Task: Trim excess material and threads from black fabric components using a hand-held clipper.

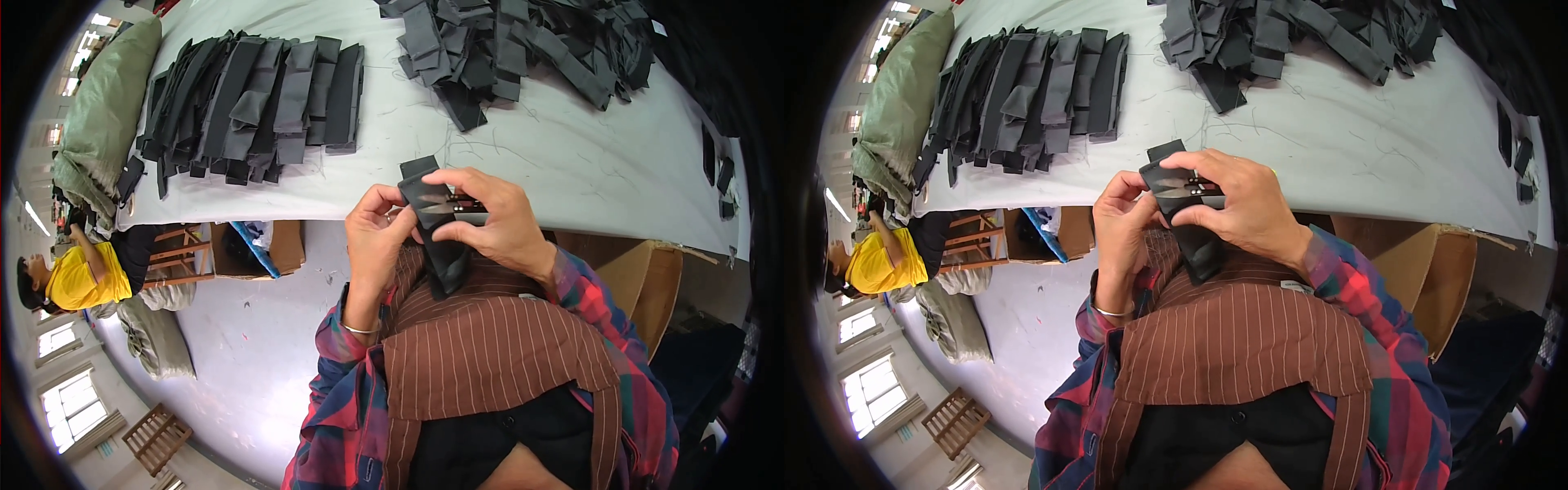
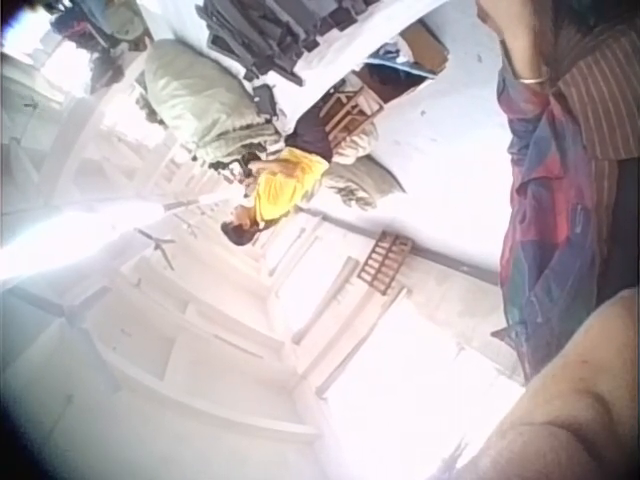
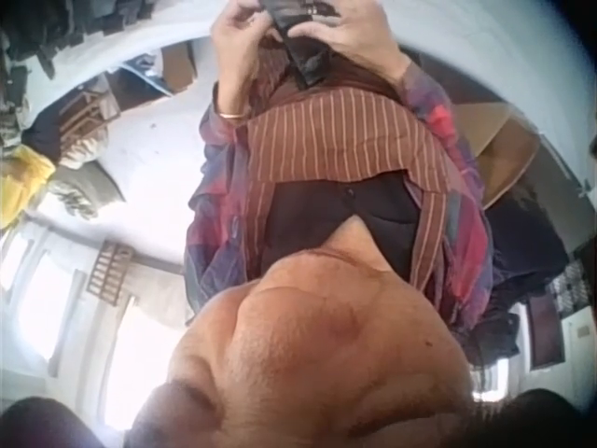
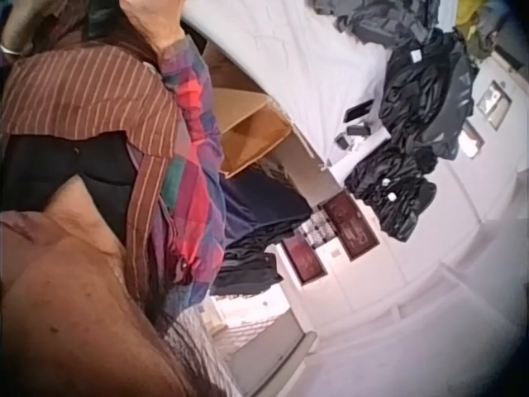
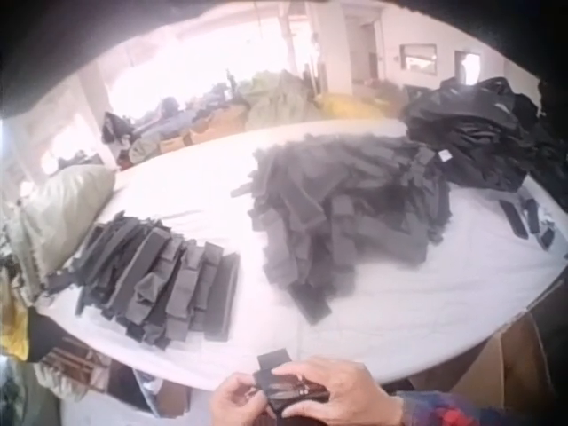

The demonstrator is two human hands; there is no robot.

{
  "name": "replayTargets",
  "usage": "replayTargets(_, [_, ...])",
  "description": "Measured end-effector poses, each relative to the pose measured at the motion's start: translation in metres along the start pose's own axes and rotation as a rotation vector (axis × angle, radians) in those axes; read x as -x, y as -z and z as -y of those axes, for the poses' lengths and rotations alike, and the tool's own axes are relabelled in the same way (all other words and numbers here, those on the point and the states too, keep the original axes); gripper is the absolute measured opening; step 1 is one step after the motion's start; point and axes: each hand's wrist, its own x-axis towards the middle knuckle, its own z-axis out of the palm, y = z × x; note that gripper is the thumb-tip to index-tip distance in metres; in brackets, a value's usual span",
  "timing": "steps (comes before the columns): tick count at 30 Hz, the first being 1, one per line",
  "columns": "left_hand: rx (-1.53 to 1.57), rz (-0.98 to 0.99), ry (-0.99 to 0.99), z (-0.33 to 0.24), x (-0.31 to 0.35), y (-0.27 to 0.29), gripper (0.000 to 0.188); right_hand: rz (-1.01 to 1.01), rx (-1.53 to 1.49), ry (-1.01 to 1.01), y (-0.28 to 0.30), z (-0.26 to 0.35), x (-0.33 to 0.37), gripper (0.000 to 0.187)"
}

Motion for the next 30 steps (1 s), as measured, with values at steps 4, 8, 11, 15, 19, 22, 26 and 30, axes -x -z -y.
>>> replayTargets(4, [0.077,0.031,0.101,-0.011,0.000,-0.004,0.012,-0.001,-0.088,-0.089,-0.004,-0.018,-0.001,0.022])
replayTargets(8, [0.066,0.073,0.071,-0.013,-0.001,0.005,0.023,-0.022,-0.439,-0.299,0.003,-0.019,-0.010,0.006])
replayTargets(11, [0.030,0.037,-0.066,-0.010,-0.006,0.010,0.030,0.014,-0.658,-0.364,0.006,-0.023,-0.010,0.010])
replayTargets(15, [-0.096,0.225,0.054,-0.016,-0.009,0.009,0.046,0.066,-0.882,-0.443,0.006,-0.030,-0.012,0.017])
replayTargets(19, [-0.289,0.483,0.221,-0.016,-0.016,0.013,0.052,0.097,-0.929,-0.443,0.009,-0.027,-0.018,0.018])
replayTargets(22, [-0.219,0.431,0.169,-0.015,-0.016,0.001,0.048,0.077,-0.954,-0.467,0.009,-0.025,-0.024,0.018])
replayTargets(26, [-0.100,0.309,0.133,-0.012,-0.018,-0.004,0.040,0.023,-1.056,-0.469,0.009,-0.025,-0.031,0.017])
replayTargets(30, [-0.019,0.136,0.107,-0.012,-0.021,-0.008,0.035,-0.080,-0.956,-0.518,0.009,-0.031,-0.030,0.014])
